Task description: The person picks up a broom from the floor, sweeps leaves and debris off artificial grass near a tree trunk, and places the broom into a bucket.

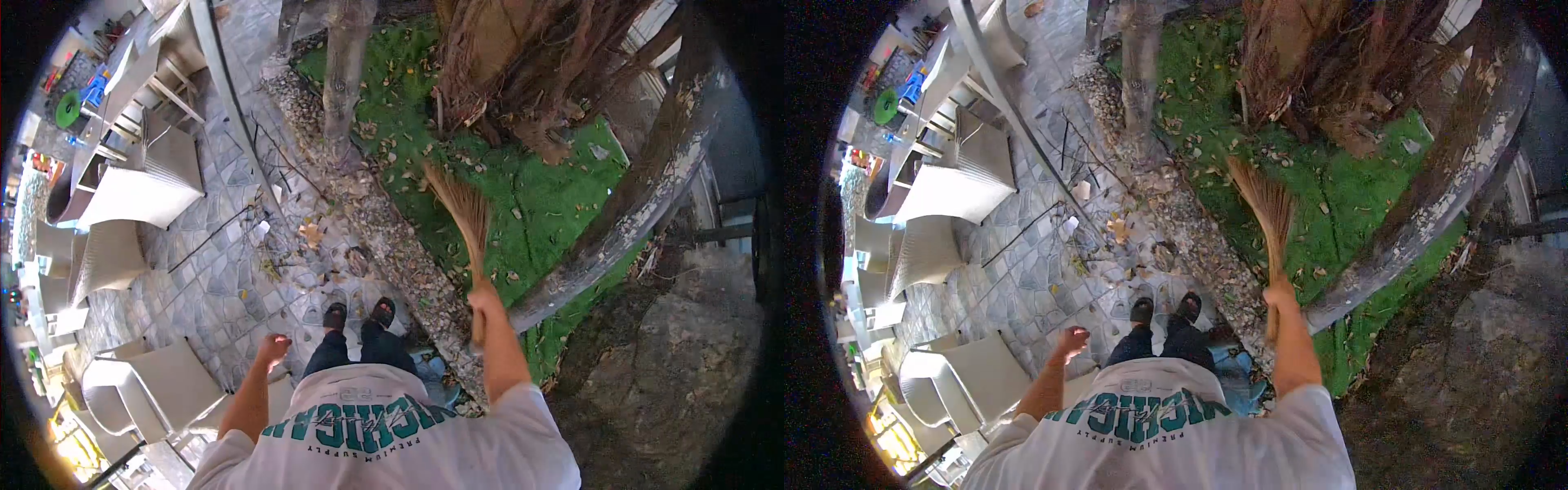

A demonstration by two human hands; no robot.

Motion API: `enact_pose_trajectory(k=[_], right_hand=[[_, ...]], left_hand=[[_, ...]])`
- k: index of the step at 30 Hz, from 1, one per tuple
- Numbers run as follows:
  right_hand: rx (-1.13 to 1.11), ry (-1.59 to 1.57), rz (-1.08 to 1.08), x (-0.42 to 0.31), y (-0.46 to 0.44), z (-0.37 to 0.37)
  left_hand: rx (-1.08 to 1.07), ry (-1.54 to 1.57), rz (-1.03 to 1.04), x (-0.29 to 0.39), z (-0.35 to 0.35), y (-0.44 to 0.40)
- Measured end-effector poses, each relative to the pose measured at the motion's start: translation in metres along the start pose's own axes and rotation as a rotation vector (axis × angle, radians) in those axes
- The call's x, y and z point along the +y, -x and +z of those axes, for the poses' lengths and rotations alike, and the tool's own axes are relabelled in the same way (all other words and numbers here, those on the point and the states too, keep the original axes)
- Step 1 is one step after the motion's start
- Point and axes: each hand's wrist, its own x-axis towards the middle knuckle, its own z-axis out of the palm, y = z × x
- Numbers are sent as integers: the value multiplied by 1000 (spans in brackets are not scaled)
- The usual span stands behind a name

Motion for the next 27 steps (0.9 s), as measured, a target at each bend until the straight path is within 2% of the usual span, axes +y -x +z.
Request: enact_pose_trajectory(k=[1,3,4,5,6,8,10,11,13,14,16,17,18,19,21,22,24,25,27], right_hand=[[-89,21,3,9,-40,17],[-131,203,-177,-17,-31,7],[-132,330,-275,-3,-32,21],[-133,475,-372,11,-36,29],[-202,195,-57,-32,59,-36],[-232,146,-341,-17,129,-64],[-453,144,-150,-26,178,-88],[-461,160,-147,-17,181,-80],[-308,-6,-264,-3,176,-60],[-322,8,-279,-10,166,-60],[-160,10,-138,-36,139,-59],[-219,-277,-221,-12,90,-34],[-116,-239,-154,-20,65,-24],[-12,-203,-85,-37,44,-22],[30,-167,70,-74,8,-19],[18,-166,61,-86,-11,-19],[-316,292,17,-97,-35,-14],[-360,483,-75,-98,-23,-13],[-126,246,-390,-47,5,2]], left_hand=[[-15,34,42,-2,1,1],[-14,132,17,-2,1,4],[-27,226,0,14,0,3],[-45,13,91,25,0,6],[-69,10,102,32,4,1],[48,-17,41,35,5,-4],[33,14,44,37,10,-8],[26,40,51,38,13,-10],[77,24,13,30,23,-17],[52,18,64,5,28,-37],[26,108,110,-12,24,-38],[15,205,107,-5,28,-28],[51,70,104,5,30,-14],[67,73,97,6,29,-8],[64,57,135,0,26,5],[77,57,126,-3,26,13],[158,-128,71,-5,22,24],[154,-139,79,-8,17,22],[14,266,32,-29,16,21]])
